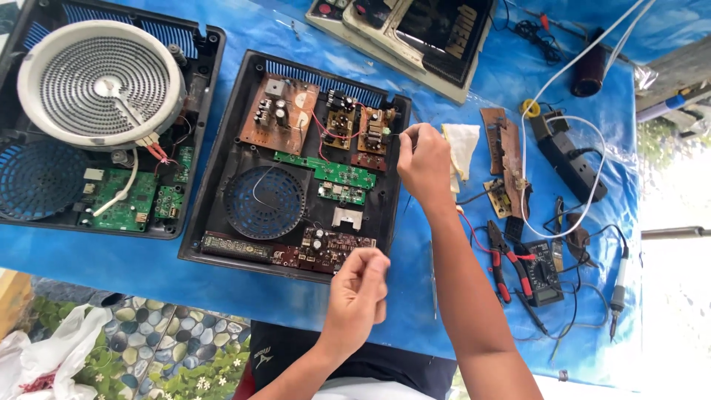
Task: Connecting and repairing wires on the circuit boards of an induction cooker using pliers.
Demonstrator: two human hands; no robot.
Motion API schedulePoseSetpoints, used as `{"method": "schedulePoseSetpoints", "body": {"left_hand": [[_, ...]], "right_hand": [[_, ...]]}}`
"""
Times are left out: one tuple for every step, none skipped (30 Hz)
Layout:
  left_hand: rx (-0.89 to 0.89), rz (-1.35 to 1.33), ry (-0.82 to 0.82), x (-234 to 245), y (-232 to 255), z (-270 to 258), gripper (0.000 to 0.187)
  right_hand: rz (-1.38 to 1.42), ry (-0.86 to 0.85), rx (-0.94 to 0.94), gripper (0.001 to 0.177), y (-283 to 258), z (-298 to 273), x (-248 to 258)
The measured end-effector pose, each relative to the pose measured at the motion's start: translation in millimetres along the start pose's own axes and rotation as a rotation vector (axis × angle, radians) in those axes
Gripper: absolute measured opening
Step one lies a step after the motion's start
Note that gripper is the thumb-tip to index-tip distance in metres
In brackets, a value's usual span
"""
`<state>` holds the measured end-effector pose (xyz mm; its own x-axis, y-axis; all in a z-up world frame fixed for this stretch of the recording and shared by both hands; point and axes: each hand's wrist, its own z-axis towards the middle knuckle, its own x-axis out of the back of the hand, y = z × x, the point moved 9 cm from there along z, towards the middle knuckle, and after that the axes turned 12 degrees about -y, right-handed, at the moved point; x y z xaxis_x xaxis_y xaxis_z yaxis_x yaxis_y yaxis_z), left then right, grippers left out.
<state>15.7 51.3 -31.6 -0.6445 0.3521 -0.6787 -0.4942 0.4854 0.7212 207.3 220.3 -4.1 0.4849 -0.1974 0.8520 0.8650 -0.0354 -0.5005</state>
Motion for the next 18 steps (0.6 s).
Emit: {"method": "schedulePoseSetpoints", "body": {"left_hand": [[-0.005,0.0,0.002,-2.2,2.9,3.5,0.019],[-0.05,0.032,-0.029,-7.3,9.7,6.3,0.018],[-0.094,0.065,-0.059,-12.3,16.4,8.9,0.032],[-0.096,0.063,-0.056,-11.5,15.3,11.6,0.032],[-0.098,0.067,-0.067,-12.0,14.4,14.6,0.038],[-0.104,0.071,-0.082,-13.0,13.9,19.0,0.045],[-0.108,0.069,-0.081,-12.5,15.7,20.5,0.045],[-0.103,0.081,-0.062,-10.7,16.7,21.9,0.037],[-0.097,0.094,-0.043,-9.0,17.4,23.5,0.035],[-0.094,0.091,-0.043,-9.5,19.7,24.3,0.035],[-0.104,0.127,-0.05,-10.7,23.5,25.2,0.033],[-0.114,0.163,-0.054,-11.5,27.4,25.3,0.033],[-0.109,0.16,-0.052,-11.3,27.2,24.6,0.033],[-0.077,0.108,-0.052,-10.3,24.3,25.3,0.034],[-0.045,0.056,-0.051,-9.7,21.7,25.6,0.035],[-0.045,0.056,-0.052,-8.4,21.6,26.7,0.035],[-0.064,0.119,-0.004,-3.2,24.6,26.7,0.036],[-0.086,0.182,0.043,1.7,28.1,27.0,0.036]], "right_hand": [[0.0,0.0,0.005,0.015,-0.5,4.3,-0.2],[-0.038,-0.031,-0.039,0.016,2.7,7.7,-3.5],[-0.076,-0.061,-0.083,0.018,6.2,11.0,-6.9],[-0.077,-0.064,-0.081,0.018,5.7,11.2,-7.7],[-0.092,-0.074,-0.093,0.018,6.3,11.5,-8.9],[-0.109,-0.08,-0.102,0.018,7.0,13.4,-8.7],[-0.111,-0.081,-0.098,0.018,5.4,13.5,-10.5],[-0.115,-0.079,-0.119,0.019,6.8,12.6,-11.4],[-0.119,-0.077,-0.14,0.02,8.6,11.6,-12.2],[-0.121,-0.079,-0.144,0.02,9.9,12.4,-13.9],[-0.12,-0.037,-0.135,0.021,10.0,12.8,-11.9],[-0.117,0.002,-0.126,0.021,9.8,12.5,-10.9],[-0.118,-0.002,-0.129,0.021,9.9,13.0,-12.0],[-0.112,0.017,-0.13,0.02,9.3,14.7,-10.9],[-0.107,0.037,-0.131,0.019,8.5,16.2,-9.6],[-0.107,0.037,-0.131,0.019,8.8,16.5,-12.3],[-0.138,0.056,-0.123,0.019,7.5,16.4,-13.3],[-0.17,0.075,-0.114,0.019,5.8,17.0,-13.9]]}}
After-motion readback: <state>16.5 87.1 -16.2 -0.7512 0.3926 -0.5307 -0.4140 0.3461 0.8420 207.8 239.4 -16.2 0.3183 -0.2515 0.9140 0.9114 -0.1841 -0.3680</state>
